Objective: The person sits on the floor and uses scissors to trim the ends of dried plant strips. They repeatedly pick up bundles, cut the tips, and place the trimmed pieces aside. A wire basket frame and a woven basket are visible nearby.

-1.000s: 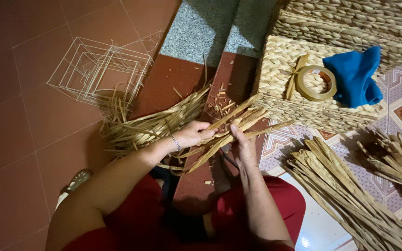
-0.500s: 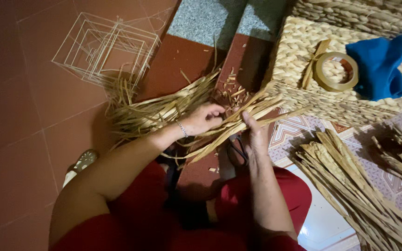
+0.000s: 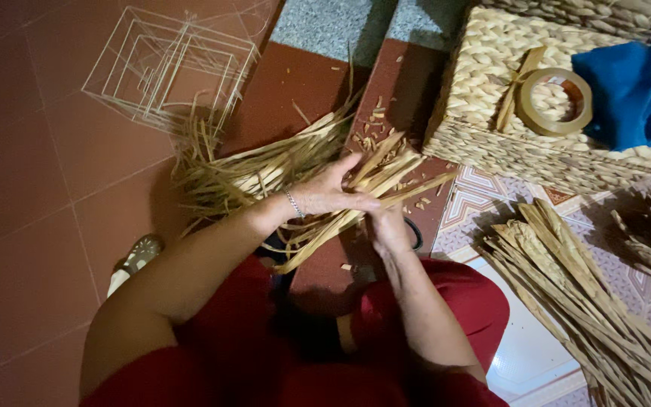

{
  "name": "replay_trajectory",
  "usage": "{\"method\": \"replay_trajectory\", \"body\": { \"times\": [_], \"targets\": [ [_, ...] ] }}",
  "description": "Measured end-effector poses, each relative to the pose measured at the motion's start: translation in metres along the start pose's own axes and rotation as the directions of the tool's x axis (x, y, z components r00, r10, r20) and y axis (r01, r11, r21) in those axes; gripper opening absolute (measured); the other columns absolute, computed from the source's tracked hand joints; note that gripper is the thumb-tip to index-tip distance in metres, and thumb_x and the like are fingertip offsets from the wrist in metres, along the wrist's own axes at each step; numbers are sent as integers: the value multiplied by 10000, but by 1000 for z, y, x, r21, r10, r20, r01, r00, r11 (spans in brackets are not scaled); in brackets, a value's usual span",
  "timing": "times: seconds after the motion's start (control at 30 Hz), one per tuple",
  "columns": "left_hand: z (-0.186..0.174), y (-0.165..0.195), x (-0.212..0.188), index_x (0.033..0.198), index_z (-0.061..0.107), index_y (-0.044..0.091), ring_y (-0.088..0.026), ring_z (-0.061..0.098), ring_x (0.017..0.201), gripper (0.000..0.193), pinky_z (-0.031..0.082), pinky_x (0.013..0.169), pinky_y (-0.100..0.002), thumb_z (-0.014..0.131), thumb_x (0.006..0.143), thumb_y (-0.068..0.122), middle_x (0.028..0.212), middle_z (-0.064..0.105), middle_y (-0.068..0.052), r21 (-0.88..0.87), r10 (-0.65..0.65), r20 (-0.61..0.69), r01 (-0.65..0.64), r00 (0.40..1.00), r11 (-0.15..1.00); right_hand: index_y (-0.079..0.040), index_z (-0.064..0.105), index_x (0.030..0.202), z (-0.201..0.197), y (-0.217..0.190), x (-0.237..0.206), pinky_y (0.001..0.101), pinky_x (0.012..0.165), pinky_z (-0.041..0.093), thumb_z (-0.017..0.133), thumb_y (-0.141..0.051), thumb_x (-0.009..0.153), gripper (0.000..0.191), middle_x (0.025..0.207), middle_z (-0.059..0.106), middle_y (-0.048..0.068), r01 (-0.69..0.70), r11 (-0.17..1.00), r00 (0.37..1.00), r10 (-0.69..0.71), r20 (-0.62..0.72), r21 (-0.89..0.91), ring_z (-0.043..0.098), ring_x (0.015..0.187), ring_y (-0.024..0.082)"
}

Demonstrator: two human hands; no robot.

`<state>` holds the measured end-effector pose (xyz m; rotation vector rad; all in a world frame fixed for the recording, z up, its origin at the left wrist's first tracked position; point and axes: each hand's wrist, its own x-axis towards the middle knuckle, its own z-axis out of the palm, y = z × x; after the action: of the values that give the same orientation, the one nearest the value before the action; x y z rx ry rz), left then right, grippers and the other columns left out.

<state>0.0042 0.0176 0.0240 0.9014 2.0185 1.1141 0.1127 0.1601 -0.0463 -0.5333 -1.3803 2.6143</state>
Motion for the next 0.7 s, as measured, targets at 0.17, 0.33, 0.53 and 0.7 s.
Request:
{"method": "replay_trajectory", "body": {
  "times": [0.17,0.33,0.53,0.7],
  "targets": [
    [8,-19,5,1317,495,-199,-388,615,1275,1204,531,1086,-428,713,657,784,1327,607,-336,106,-408,115,398,906,911,120,703,1173,-11,22,-7,380,872,572,792,-30,925,302,1093,747,181,57,984,983,-26,183,-169,703,984,254],
    [15,-27,4,1493,165,-203,-455,382,1365,1308,408,1051,-486,710,874,812,1456,317,-406,96,-391,39,386,920,918,-86,603,1232,-1,0,-17,295,828,596,802,-80,763,509,1017,735,13,-53,985,990,74,122,-162,722,931,119],
    [8,12,-5,1406,302,-205,-337,692,1210,1097,589,1000,-413,681,866,671,1274,658,-299,-187,-437,-85,417,895,889,-18,651,1033,13,-14,-20,301,581,546,768,-234,909,275,821,693,70,-11,944,980,75,184,-329,654,643,141],
    [7,42,-18,1511,507,159,-407,702,755,607,560,617,-496,553,971,433,1027,762,-233,-516,-242,124,270,962,813,-7,663,927,5,-10,-19,275,474,470,659,-317,1005,320,641,676,73,30,901,971,77,226,-434,635,500,151]
  ]
}}
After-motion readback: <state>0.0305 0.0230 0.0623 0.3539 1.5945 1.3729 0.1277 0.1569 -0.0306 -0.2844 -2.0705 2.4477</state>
